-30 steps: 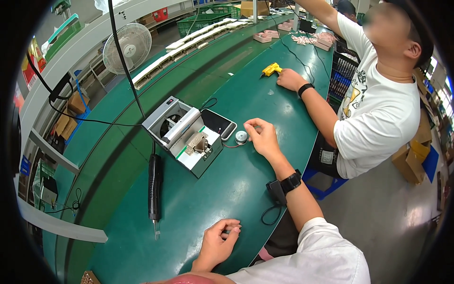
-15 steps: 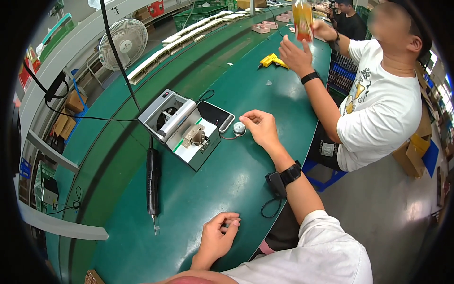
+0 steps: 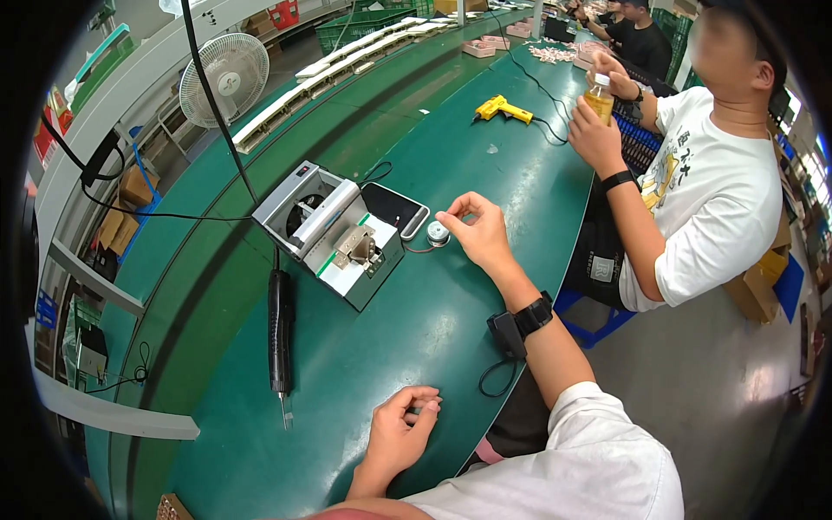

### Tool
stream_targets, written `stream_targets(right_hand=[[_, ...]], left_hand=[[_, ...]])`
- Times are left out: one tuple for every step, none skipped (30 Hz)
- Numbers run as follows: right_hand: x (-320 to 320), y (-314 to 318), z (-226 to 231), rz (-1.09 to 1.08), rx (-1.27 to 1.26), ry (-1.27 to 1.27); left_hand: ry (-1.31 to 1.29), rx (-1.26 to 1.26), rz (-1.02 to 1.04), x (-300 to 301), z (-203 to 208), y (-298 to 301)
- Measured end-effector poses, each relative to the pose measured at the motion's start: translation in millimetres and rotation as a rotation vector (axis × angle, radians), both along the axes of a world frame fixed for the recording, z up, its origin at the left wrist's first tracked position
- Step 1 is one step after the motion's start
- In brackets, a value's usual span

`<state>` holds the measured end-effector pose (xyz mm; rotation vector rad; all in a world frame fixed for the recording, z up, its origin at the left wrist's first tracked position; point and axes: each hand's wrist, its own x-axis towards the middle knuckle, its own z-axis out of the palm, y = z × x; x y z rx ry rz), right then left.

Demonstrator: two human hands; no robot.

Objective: The person places a motor into a machine, holds it in place while it rotates, and then sets the motor back onto the table, repeating the process with another motor.

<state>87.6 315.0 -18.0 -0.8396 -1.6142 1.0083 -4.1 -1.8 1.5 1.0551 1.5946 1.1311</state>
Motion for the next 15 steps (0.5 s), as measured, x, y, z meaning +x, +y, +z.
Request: stream_targets(right_hand=[[0.3, -0.1, 0.4, -0.001, -0.012, -0.020], [0.4, -0.4, 1.1, -0.001, -0.024, -0.040], [0.5, -0.7, 1.9, -0.001, -0.036, -0.060], [0.6, -1.4, 3.1, -0.001, -0.036, -0.059], [1.5, -2.5, 4.5, 0.001, -0.052, -0.064], [2.1, -3.5, 5.8, 0.003, -0.069, -0.070], [2.4, -4.1, 6.3, 0.006, -0.086, -0.075], [1.7, -2.8, 4.2, 0.006, -0.085, -0.075], [0.5, 0.1, -0.4, 0.005, -0.046, -0.054], [-1.6, 1.2, -1.6, 0.004, -0.008, -0.034], [-2.6, 1.8, -2.1, 0.002, 0.031, -0.013], [-2.8, 2.1, -2.7, 0.000, 0.031, -0.013], [-3.3, 2.2, -3.5, -0.009, 0.044, 0.007], [-3.7, 2.3, -4.1, -0.019, 0.056, 0.026], [-4.6, 2.1, -3.6, -0.028, 0.068, 0.047]], left_hand=[[0.002, 0.001, 0.001, -0.1, -1.1, -0.2], [0.004, 0.002, 0.002, -0.3, -2.2, -0.4], [0.007, 0.004, 0.003, -0.5, -3.0, -0.5], [0.008, 0.004, 0.003, -0.8, -3.3, -0.3], [0.005, 0.003, 0.001, -0.5, -3.7, -0.2], [0.002, 0.003, 0.000, -0.3, -4.0, -0.2], [-0.001, 0.002, -0.002, -0.2, -4.1, -0.3], [0.000, 0.002, -0.002, -0.2, -3.6, -0.3], [-0.004, -0.004, -0.001, -0.2, -2.5, -0.2], [-0.007, -0.010, -0.002, -0.4, -1.4, -0.1], [-0.011, -0.017, -0.002, -0.5, -0.9, -0.1], [-0.010, -0.017, -0.004, -0.4, -1.3, -0.1], [-0.010, -0.008, -0.002, -0.1, -2.5, -0.1], [-0.010, 0.000, 0.000, 0.3, -3.7, -0.1], [-0.009, 0.008, 0.002, 0.3, -4.3, -0.2]])
